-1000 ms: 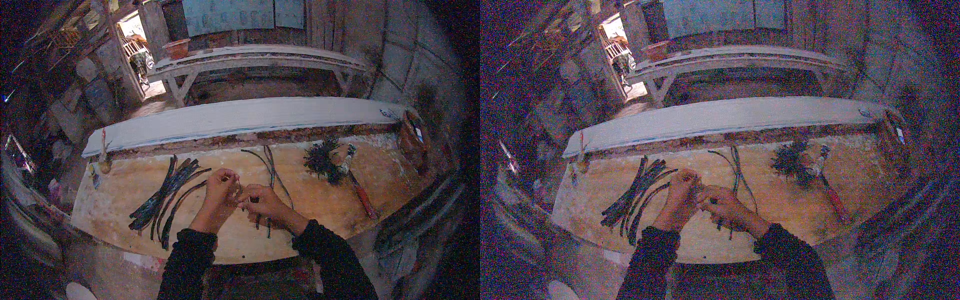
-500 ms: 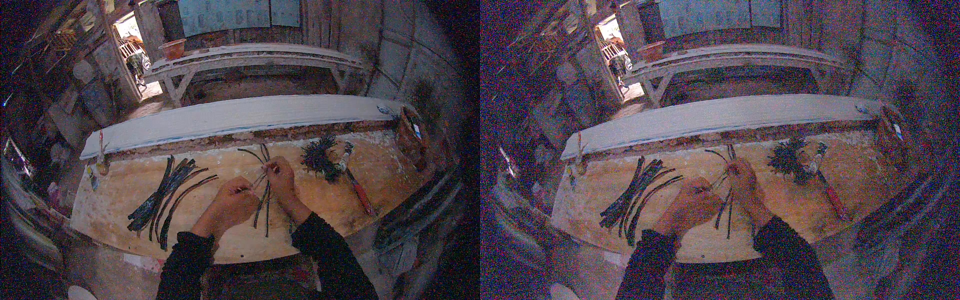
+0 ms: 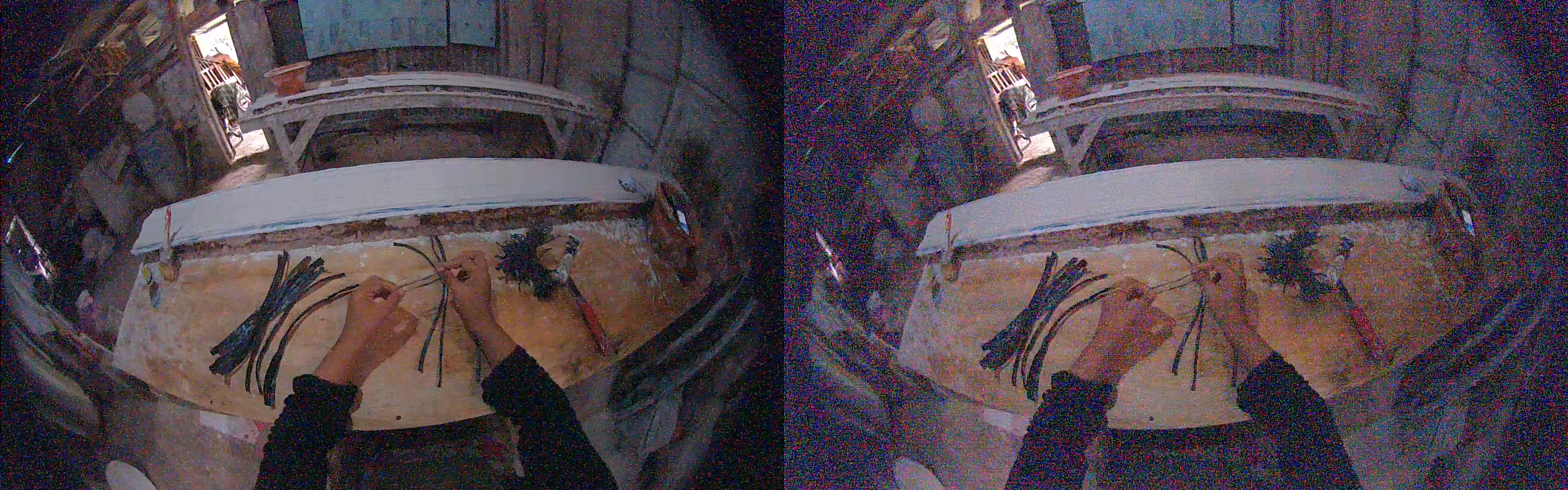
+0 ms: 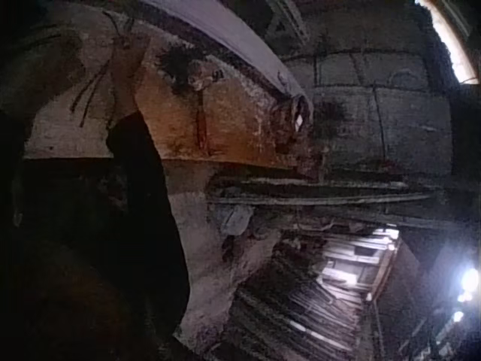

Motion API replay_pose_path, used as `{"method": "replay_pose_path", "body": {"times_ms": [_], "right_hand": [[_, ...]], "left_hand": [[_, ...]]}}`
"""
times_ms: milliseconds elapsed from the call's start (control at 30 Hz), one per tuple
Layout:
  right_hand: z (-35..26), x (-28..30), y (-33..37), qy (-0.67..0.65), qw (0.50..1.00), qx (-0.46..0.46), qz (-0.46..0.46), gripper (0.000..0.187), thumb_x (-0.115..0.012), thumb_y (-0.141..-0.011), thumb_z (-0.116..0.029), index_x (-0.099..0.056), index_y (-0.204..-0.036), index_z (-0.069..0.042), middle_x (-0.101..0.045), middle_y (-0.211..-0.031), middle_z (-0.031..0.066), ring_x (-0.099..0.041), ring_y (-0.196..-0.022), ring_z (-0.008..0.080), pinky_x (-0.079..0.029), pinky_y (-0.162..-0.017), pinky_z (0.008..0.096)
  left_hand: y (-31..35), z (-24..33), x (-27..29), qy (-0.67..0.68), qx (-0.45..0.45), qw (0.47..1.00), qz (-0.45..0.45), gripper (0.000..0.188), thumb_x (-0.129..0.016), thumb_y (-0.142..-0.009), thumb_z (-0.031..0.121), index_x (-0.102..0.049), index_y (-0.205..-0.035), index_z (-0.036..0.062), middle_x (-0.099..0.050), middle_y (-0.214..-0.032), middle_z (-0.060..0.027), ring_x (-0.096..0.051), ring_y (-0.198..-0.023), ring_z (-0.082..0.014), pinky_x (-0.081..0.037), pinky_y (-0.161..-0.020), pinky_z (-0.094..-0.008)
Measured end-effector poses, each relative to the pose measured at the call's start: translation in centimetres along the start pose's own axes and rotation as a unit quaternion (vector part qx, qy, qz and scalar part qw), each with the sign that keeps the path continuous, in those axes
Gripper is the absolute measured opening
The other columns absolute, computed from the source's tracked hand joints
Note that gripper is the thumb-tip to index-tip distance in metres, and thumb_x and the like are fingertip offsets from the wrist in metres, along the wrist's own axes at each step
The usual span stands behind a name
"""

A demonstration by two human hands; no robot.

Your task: The person splits long black rubber strips into thinner strands by hand on a wooden workbench. They repeatedly pull apart the strips, separate the resulting strands, and place them on the table. A hammer and a bundle of already split strands are visible nearby.

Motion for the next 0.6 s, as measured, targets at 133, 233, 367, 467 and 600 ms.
{"method": "replay_pose_path", "body": {"times_ms": [133,233,367,467,600], "right_hand": [[-2.0,-2.3,1.5,0.010,0.989,0.104,-0.102,0.011,-0.073,-0.079,-0.010,-0.063,-0.079,-0.003,-0.051,-0.092,0.0035,-0.052,-0.077,0.0138,-0.044,-0.063,0.0277],[-1.3,-7.6,7.0,-0.227,0.879,-0.220,-0.358,0.015,-0.072,-0.082,-0.014,-0.063,-0.083,-0.002,-0.050,-0.103,0.0034,-0.053,-0.082,0.0135,-0.046,-0.064,0.0273],[-2.5,-9.6,8.9,-0.244,0.844,-0.198,-0.434,0.015,-0.071,-0.084,-0.015,-0.065,-0.089,-0.002,-0.049,-0.108,0.0028,-0.054,-0.091,0.0138,-0.048,-0.067,0.0249],[-3.5,-9.0,8.0,-0.235,0.848,-0.167,-0.445,0.014,-0.072,-0.083,-0.014,-0.067,-0.090,-0.003,-0.049,-0.110,0.0032,-0.054,-0.095,0.0144,-0.048,-0.070,0.0237],[-4.3,-8.8,7.4,-0.217,0.861,-0.017,-0.459,0.011,-0.074,-0.080,-0.010,-0.066,-0.086,-0.005,-0.053,-0.100,0.0033,-0.055,-0.092,0.0142,-0.047,-0.075,0.0238]], "left_hand": [[0.4,3.7,3.1,-0.061,-0.071,0.982,0.164,0.010,-0.063,-0.086,0.002,-0.053,-0.086,0.0046,-0.050,-0.077,-0.0026,-0.054,-0.065,-0.0133,-0.053,-0.058,-0.0368],[-0.3,-1.2,3.1,0.209,0.132,0.953,0.177,0.011,-0.063,-0.085,-0.002,-0.053,-0.085,0.0043,-0.051,-0.076,-0.0037,-0.054,-0.060,-0.0142,-0.052,-0.053,-0.0334],[-1.2,-2.6,3.4,0.121,0.137,0.972,0.145,0.011,-0.062,-0.084,-0.003,-0.053,-0.085,0.0034,-0.053,-0.074,-0.0044,-0.054,-0.058,-0.0134,-0.050,-0.049,-0.0287],[-0.9,-2.9,3.2,0.182,0.141,0.963,0.141,0.011,-0.064,-0.083,-0.003,-0.055,-0.085,0.0027,-0.055,-0.075,-0.0051,-0.055,-0.058,-0.0128,-0.048,-0.048,-0.0269],[-1.0,-3.7,2.5,0.145,0.085,0.979,0.112,0.007,-0.063,-0.084,-0.003,-0.059,-0.087,0.0016,-0.056,-0.079,-0.0064,-0.057,-0.065,-0.0140,-0.048,-0.055,-0.0270]]}}
Point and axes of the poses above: each hand's wrist, its own y-axis away from the middle knuckle, its own x-axis out of the back of the hand, z = x × y, the point moved 10 cm from there along -y, towards the middle knuckle
